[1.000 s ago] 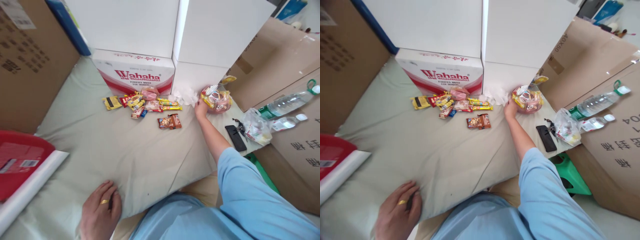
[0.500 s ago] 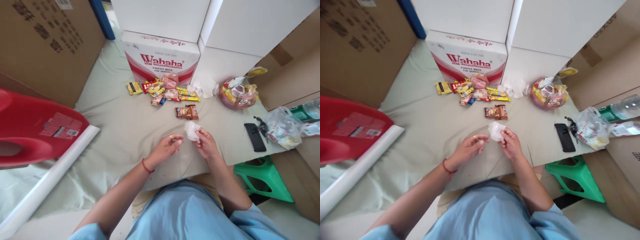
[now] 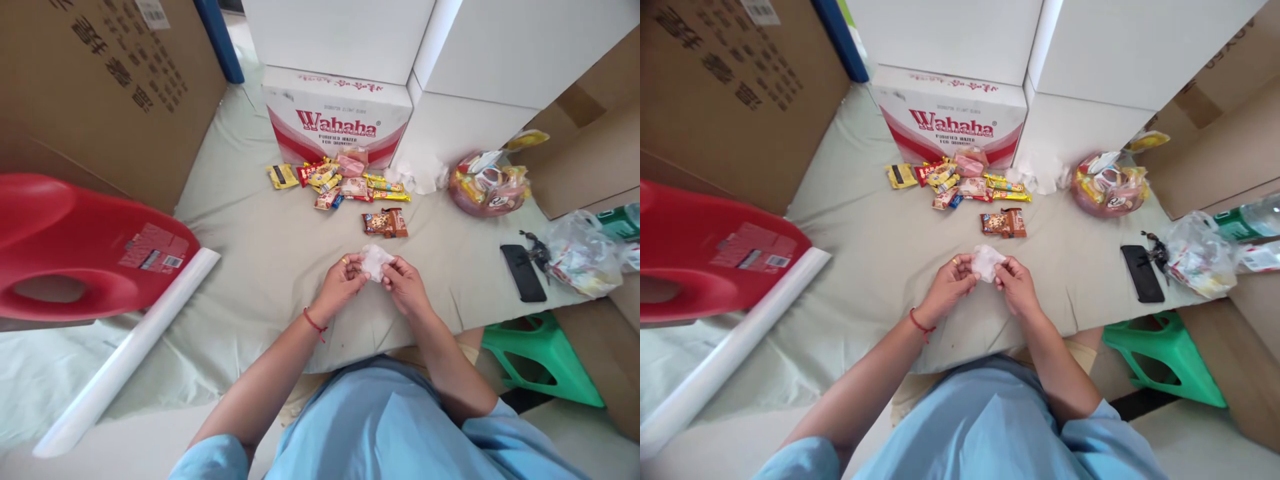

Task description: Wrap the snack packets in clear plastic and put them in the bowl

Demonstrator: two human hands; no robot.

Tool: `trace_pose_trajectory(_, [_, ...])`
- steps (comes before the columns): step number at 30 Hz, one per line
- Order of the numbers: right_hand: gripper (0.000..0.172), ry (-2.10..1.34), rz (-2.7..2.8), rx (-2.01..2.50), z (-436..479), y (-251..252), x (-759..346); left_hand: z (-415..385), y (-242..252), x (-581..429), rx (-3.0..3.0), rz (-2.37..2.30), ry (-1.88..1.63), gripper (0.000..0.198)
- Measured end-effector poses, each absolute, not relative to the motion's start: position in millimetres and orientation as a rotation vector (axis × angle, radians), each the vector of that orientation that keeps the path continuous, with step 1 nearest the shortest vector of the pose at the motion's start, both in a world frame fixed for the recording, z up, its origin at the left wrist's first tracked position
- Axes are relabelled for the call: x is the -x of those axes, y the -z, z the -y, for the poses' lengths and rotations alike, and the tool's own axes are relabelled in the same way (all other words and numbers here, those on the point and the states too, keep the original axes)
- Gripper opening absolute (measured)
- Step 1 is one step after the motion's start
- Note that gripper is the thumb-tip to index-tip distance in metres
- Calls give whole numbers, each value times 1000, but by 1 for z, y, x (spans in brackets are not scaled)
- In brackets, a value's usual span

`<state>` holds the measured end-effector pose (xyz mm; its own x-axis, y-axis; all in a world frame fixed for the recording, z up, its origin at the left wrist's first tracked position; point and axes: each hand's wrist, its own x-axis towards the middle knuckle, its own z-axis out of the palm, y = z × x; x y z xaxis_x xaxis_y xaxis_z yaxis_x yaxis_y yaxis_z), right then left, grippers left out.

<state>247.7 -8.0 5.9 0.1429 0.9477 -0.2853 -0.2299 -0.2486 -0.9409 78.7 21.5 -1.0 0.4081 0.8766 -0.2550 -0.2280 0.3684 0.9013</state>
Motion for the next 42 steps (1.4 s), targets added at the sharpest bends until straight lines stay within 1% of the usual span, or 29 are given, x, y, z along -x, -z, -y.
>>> trace_pose_trajectory(2, [40,-1317,778,1345,10,-7,-251,-22,4,-80,-904,-841,-834,54])
trace_pose_trajectory(4, [41,-1131,802,1428,15,-10,-255,-23,8,-81,-934,-865,-872,48])
trace_pose_trajectory(6, [38,-965,871,1473,20,-12,-257,-22,10,-81,-1002,-914,-935,41])
trace_pose_trajectory(7, [36,-951,937,1468,22,-14,-257,-22,11,-82,-1047,-927,-958,38])
trace_pose_trajectory(11, [32,-1124,1179,1390,22,-13,-249,-19,12,-81,-1173,-885,-935,32])
trace_pose_trajectory(14, [29,-1196,998,1347,16,-10,-248,-21,9,-79,-1105,-864,-922,36])
trace_pose_trajectory(19, [37,-1337,572,1189,15,-12,-264,-33,3,-74,-808,-882,-1035,41])
trace_pose_trajectory(21, [39,-1403,564,1211,21,-11,-270,-37,1,-72,-702,-863,-1077,44])
trace_pose_trajectory(23, [38,-1473,697,1320,29,-9,-274,-39,0,-71,-645,-836,-1080,46])
trace_pose_trajectory(24, [37,-1437,804,1409,33,-9,-276,-39,0,-71,-633,-829,-1075,47])
trace_pose_trajectory(25, [35,-1314,920,1512,37,-9,-278,-39,0,-71,-631,-826,-1068,48])
trace_pose_trajectory(28, [28,-590,1180,1695,45,-20,-281,-39,0,-70,-653,-820,-1030,51])
trace_pose_trajectory(29, [25,-405,1250,1681,45,-26,-281,-38,0,-70,-663,-812,-1011,51])
trace_pose_trajectory(30, [23,-316,1338,1647,44,-31,-280,-37,-1,-70,-675,-802,-990,52])
trace_pose_trajectory(31, [23,-319,1444,1602,42,-35,-278,-36,-1,-71,-689,-791,-969,52])
trace_pose_trajectory(33, [23,-494,1644,1508,36,-37,-269,-34,-1,-72,-718,-776,-931,51])
trace_pose_trajectory(34, [20,-595,1693,1480,33,-34,-264,-32,-1,-73,-731,-771,-918,51])
trace_pose_trajectory(36, [16,-737,1657,1479,27,-26,-254,-29,-1,-74,-751,-767,-906,52])
trace_pose_trajectory(39, [22,-864,1397,1521,24,-16,-243,-26,1,-76,-836,-776,-885,64])
trace_pose_trajectory(40, [25,-932,1312,1511,23,-15,-242,-25,2,-76,-891,-780,-853,62])
trace_pose_trajectory(42, [31,-1091,1159,1456,23,-17,-243,-25,4,-76,-1005,-790,-772,47])
